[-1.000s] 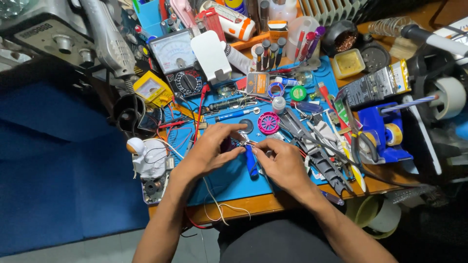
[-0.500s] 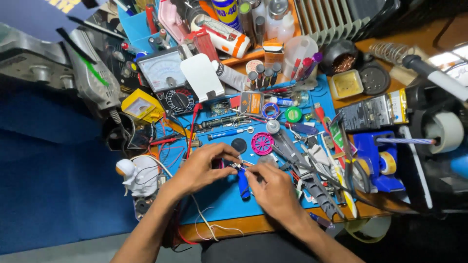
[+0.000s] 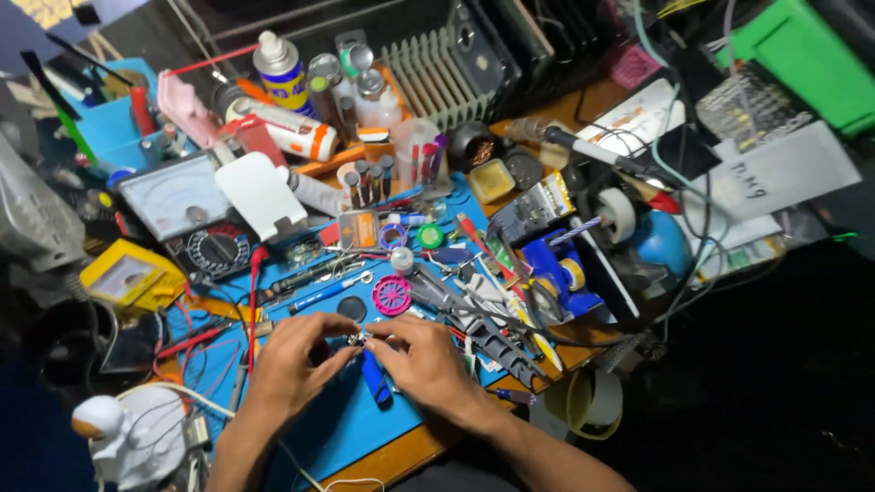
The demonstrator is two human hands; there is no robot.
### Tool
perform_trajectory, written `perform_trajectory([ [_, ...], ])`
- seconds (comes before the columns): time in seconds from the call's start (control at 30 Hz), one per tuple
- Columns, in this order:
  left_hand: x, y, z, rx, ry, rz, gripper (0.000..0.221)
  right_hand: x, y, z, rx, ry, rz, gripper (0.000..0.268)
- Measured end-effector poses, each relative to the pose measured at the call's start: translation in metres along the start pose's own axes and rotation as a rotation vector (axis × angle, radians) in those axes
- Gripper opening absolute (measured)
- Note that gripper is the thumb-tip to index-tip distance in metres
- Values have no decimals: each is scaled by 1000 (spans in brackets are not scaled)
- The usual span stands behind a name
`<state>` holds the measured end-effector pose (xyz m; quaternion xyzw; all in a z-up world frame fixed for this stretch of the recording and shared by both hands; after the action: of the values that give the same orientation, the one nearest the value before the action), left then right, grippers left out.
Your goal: Soldering wires to a small motor component on an electronics repair bench.
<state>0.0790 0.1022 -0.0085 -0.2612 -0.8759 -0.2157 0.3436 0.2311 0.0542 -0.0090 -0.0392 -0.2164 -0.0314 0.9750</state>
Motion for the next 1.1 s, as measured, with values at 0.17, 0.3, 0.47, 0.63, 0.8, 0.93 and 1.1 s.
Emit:
perform_trajectory([
  [0.17, 1, 0, -11, -92, 2, -3, 35, -3, -1, 0, -117, 91, 12, 29],
  [0.3, 3, 1, -17, -115, 4, -15, 35, 0, -7, 9, -55, 76, -38, 30],
  [0.47, 0, -4, -17, -112, 51, -30, 36, -2, -12, 8, -27, 24, -61, 28],
  [0.63, 2, -9, -26, -126, 72, -68, 32, -7, -13, -1, -57, 14, -39, 27],
  [0.8, 15, -10, -45, -246, 165, -200, 28, -8, -7, -32, -137, 109, -176, 18],
  [0.93, 18, -13, -43, -243, 180, -225, 30, -5, -9, -16, -153, 43, -127, 17],
  [1.1, 12, -12, -38, -225, 136, -176, 31, -2, -7, -10, -172, 54, -78, 18],
])
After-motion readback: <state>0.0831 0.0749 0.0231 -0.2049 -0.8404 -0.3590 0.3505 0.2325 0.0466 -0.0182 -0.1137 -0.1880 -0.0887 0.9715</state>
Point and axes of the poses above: each hand's wrist, its own y-axis towards the middle knuckle, its own x-axis out of the back of the hand, z = x × y, the point moved 10 cm from there along y, towards the middle knuckle, and after that the axes turned 2 degrees about -x, right-handed, at the moved point
